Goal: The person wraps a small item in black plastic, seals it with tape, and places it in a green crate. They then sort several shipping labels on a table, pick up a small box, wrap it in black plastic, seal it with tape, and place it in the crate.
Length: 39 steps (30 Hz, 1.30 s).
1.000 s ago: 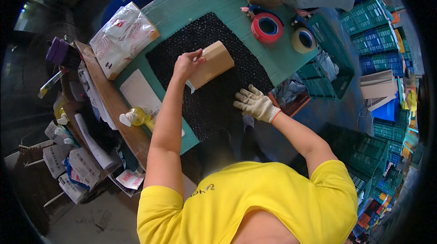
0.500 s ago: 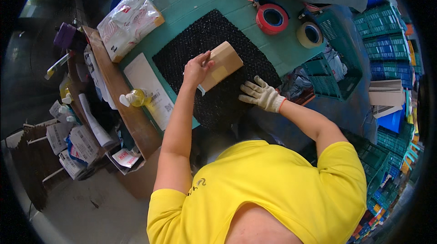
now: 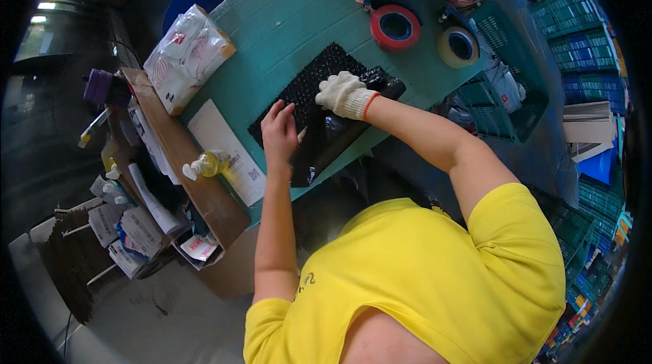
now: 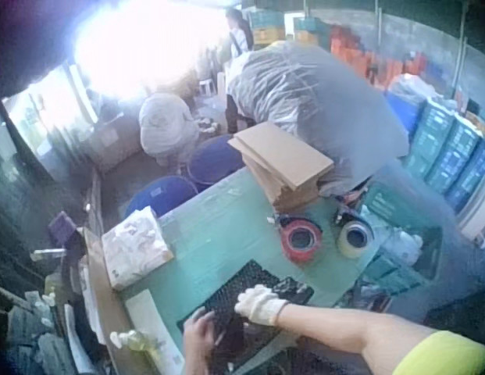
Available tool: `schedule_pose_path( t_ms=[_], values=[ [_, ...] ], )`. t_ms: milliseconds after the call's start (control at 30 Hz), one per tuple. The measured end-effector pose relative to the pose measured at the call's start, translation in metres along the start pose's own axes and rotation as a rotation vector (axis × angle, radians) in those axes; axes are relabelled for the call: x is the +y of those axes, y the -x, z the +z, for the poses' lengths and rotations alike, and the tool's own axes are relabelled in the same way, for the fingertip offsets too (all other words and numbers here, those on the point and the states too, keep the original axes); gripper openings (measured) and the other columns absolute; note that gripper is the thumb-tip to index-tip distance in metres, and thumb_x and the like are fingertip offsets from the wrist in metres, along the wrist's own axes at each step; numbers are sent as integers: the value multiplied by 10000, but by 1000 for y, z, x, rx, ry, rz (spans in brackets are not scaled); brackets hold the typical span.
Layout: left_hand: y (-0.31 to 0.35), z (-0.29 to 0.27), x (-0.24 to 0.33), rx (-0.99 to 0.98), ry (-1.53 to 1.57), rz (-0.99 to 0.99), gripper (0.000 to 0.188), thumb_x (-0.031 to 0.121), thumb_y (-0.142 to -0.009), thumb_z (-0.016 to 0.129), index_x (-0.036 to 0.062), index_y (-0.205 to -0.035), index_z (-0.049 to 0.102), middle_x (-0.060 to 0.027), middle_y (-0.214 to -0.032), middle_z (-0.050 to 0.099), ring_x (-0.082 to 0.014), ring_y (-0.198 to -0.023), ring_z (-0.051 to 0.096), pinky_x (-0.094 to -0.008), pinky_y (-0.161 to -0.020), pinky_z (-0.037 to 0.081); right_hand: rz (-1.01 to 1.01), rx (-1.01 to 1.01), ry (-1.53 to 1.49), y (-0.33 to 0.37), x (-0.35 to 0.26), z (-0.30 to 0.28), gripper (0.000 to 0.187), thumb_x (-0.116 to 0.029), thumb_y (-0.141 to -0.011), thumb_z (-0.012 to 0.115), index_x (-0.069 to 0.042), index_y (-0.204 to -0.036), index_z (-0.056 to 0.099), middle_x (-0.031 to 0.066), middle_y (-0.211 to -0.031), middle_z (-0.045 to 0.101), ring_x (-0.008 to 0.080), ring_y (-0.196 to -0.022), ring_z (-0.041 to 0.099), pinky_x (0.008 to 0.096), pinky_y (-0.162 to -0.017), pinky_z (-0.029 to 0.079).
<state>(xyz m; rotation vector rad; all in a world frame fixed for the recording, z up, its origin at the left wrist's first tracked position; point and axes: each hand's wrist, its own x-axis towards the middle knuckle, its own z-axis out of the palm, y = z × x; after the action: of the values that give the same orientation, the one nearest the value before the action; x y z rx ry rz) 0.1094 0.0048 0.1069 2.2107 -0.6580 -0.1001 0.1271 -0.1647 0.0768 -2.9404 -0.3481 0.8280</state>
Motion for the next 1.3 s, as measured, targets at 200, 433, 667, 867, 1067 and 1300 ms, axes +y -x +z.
schedule_pose_path(
  t_ms=[200, 433, 667, 867, 1067, 1300],
  values=[
    [59, 54, 59, -366, -371, -90, 789, 27, -674, 733, -63, -1345, 328, -253, -1419, 315, -353, -1305, 354, -411, -1086, 281, -80, -223, 65, -35, 12, -9, 366, -276, -793, 668, -89, -1106, 643, 87, -1154, 608, 293, -1100, 566, 447, -874, 472],
    [75, 53, -33, -193, -283, -155, 918, 254, -585, 825, -27, -1320, 352, -220, -1372, 372, -396, -1280, 343, -454, -1044, 312, -510, 339, -41, 42, 9, 9, 680, -448, -667, 718, -104, -1218, 517, 150, -1232, 517, 328, -1205, 448, 467, -1062, 284],
    [44, 48, -48, -158, -46, -467, 492, 393, -856, 576, 47, -1198, 501, -202, -1220, 496, -399, -1131, 448, -467, -935, 384, -431, -194, -32, 11, 11, -10, 824, -384, -532, 789, -49, -1224, 491, 174, -1215, 552, 310, -1162, 513, 440, -945, 397],
    [-27, 28, -106, -445, -552, -399, 369, 386, -911, 489, 53, -1038, 585, -209, -1142, 518, -425, -1023, 516, -458, -881, 433, -453, -279, 9, -44, 9, -47, 802, -443, -489, 817, -11, -1120, 574, 174, -1122, 576, 301, -1038, 582, 384, -831, 497],
    [-63, 26, -96, -281, -327, -425, 224, 208, -786, 672, 82, -966, 627, -131, -1075, 555, -351, -1023, 516, -470, -886, 415, -467, -250, 17, -43, 5, -35, 636, -338, -532, 816, -62, -1071, 620, 152, -1064, 614, 319, -997, 609, 422, -796, 514],
    [-19, 15, -46, -279, -288, -299, 181, 142, -750, 677, 53, -889, 601, -131, -948, 611, -363, -903, 547, -423, -771, 446, -415, 40, 17, -2, 0, -5, 375, -252, -673, 717, -91, -997, 617, 89, -992, 628, 257, -947, 610, 374, -781, 498]
  ],
)
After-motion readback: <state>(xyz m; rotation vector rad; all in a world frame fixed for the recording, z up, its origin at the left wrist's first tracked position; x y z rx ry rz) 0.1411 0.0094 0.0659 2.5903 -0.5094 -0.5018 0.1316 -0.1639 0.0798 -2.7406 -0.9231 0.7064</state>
